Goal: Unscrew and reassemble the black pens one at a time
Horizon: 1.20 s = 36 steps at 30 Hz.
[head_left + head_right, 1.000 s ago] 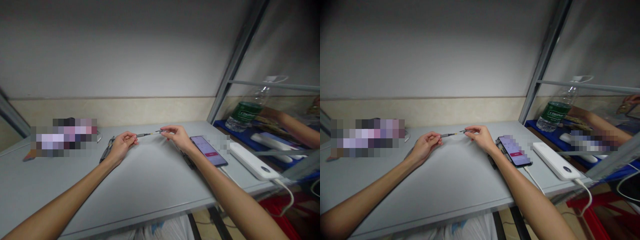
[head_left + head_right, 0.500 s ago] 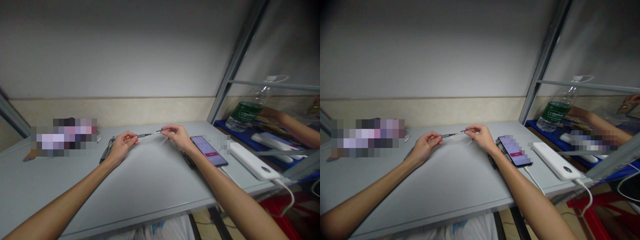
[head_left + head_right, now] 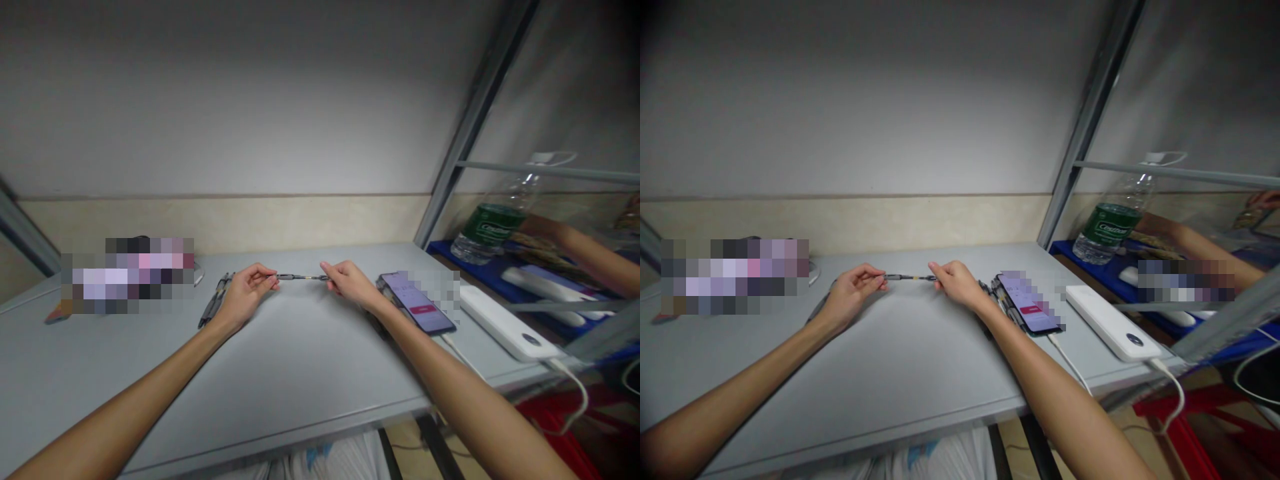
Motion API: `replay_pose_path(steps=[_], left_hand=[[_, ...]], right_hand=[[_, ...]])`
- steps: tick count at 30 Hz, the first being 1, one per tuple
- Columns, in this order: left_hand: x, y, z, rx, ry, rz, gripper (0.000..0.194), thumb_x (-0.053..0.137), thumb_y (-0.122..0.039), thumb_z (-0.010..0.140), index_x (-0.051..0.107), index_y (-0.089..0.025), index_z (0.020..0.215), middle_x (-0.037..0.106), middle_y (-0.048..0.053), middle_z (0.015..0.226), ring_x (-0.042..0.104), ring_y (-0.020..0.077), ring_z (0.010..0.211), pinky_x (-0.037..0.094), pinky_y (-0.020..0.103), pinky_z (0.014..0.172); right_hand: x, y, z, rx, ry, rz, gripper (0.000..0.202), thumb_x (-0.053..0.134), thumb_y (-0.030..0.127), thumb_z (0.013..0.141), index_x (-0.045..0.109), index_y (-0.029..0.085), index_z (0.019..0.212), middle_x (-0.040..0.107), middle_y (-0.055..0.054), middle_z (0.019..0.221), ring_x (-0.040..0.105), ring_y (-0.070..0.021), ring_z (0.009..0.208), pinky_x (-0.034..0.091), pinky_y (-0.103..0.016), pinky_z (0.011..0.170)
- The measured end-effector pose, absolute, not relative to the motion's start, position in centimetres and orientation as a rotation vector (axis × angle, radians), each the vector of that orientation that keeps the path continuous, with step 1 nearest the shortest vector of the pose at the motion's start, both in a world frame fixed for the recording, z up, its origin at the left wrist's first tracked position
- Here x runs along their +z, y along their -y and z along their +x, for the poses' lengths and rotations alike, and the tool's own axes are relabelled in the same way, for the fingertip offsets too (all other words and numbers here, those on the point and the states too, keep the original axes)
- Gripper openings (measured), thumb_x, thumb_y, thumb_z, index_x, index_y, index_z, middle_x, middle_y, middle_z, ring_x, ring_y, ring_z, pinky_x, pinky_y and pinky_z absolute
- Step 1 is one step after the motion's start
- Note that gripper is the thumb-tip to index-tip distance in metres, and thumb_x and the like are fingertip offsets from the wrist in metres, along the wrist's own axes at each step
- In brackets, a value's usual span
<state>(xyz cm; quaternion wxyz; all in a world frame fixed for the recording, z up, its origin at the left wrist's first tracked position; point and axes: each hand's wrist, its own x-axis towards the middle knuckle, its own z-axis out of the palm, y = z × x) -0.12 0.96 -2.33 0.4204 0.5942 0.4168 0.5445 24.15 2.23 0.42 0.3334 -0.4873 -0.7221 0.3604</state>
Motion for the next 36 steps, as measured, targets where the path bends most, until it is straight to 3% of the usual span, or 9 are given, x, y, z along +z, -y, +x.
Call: replay_pose_path(steps=[3,6,9,16,22,25,29,34,36], left_hand=[[-2.3,-1.1,-0.1,1.383,-1.036,1.459,0.025,0.071,-0.033,0.069,0.060,-0.014,0.082,0.065,0.001,0.069,0.063,0.0110,0.067,0.047,0.021,0.068],[-2.4,-1.4,-0.1,1.407,-1.015,1.410,0.026,0.072,-0.033,0.069,0.060,-0.014,0.082,0.064,0.000,0.070,0.063,0.0103,0.066,0.047,0.021,0.067],[-2.5,-1.6,-0.1,1.408,-1.008,1.379,0.026,0.072,-0.032,0.068,0.060,-0.014,0.083,0.064,0.000,0.070,0.063,0.0103,0.065,0.048,0.021,0.067],[-2.6,-1.4,-0.3,1.390,-1.006,1.399,0.025,0.072,-0.031,0.069,0.060,-0.014,0.083,0.065,0.000,0.068,0.063,0.0099,0.066,0.047,0.020,0.068],[-2.8,-1.8,-0.4,1.409,-0.976,1.346,0.025,0.072,-0.031,0.069,0.060,-0.014,0.083,0.065,0.000,0.069,0.063,0.0090,0.065,0.047,0.020,0.069],[-2.8,-1.8,-0.3,1.402,-0.971,1.330,0.025,0.072,-0.030,0.068,0.060,-0.014,0.082,0.065,0.000,0.068,0.063,0.0091,0.065,0.047,0.020,0.069],[-2.6,-1.6,-0.2,1.399,-0.970,1.325,0.026,0.073,-0.031,0.067,0.060,-0.014,0.081,0.065,0.000,0.068,0.063,0.0092,0.064,0.048,0.020,0.067],[-2.5,-1.6,-0.2,1.398,-0.963,1.295,0.026,0.074,-0.031,0.066,0.060,-0.014,0.080,0.065,0.000,0.068,0.063,0.0095,0.063,0.048,0.021,0.067],[-2.6,-1.6,-0.2,1.394,-0.960,1.287,0.026,0.074,-0.031,0.065,0.060,-0.014,0.080,0.064,0.000,0.068,0.062,0.0094,0.062,0.048,0.021,0.067]], right_hand=[[0.9,-2.2,24.3,0.997,1.810,-1.222,0.057,0.037,0.061,0.085,0.064,0.012,0.071,0.055,-0.003,0.054,0.044,-0.0087,0.041,0.031,-0.019,0.035],[1.6,-2.1,24.7,0.964,1.780,-1.024,0.045,0.064,0.049,0.071,0.062,0.016,0.102,0.062,-0.004,0.079,0.053,-0.0107,0.056,0.037,-0.018,0.038],[1.9,-1.9,25.0,0.984,1.821,-1.002,0.040,0.074,0.041,0.063,0.065,0.014,0.090,0.059,-0.002,0.070,0.047,-0.0080,0.049,0.036,-0.017,0.037],[1.2,-2.0,24.6,1.105,1.909,-1.161,0.056,0.039,0.056,0.086,0.061,0.012,0.061,0.048,0.001,0.042,0.040,-0.0066,0.034,0.033,-0.019,0.036],[1.7,-2.0,25.0,0.961,1.873,-1.005,0.041,0.066,0.045,0.071,0.062,0.016,0.099,0.061,-0.002,0.073,0.053,-0.0102,0.053,0.040,-0.018,0.040],[1.5,-2.0,25.1,0.965,1.928,-1.013,0.034,0.059,0.047,0.078,0.064,0.014,0.081,0.056,0.000,0.060,0.049,-0.0085,0.046,0.040,-0.019,0.043],[1.1,-2.2,24.8,1.017,1.923,-1.120,0.054,0.036,0.056,0.087,0.058,0.013,0.062,0.047,0.002,0.045,0.044,-0.0077,0.038,0.036,-0.020,0.040],[1.1,-2.3,24.9,0.866,1.891,-0.982,0.043,0.065,0.047,0.072,0.061,0.016,0.101,0.062,-0.003,0.078,0.055,-0.0109,0.056,0.042,-0.019,0.044],[1.2,-2.3,24.9,0.830,1.939,-0.969,0.039,0.069,0.043,0.070,0.063,0.016,0.097,0.063,-0.004,0.079,0.055,-0.0107,0.056,0.044,-0.020,0.047]])
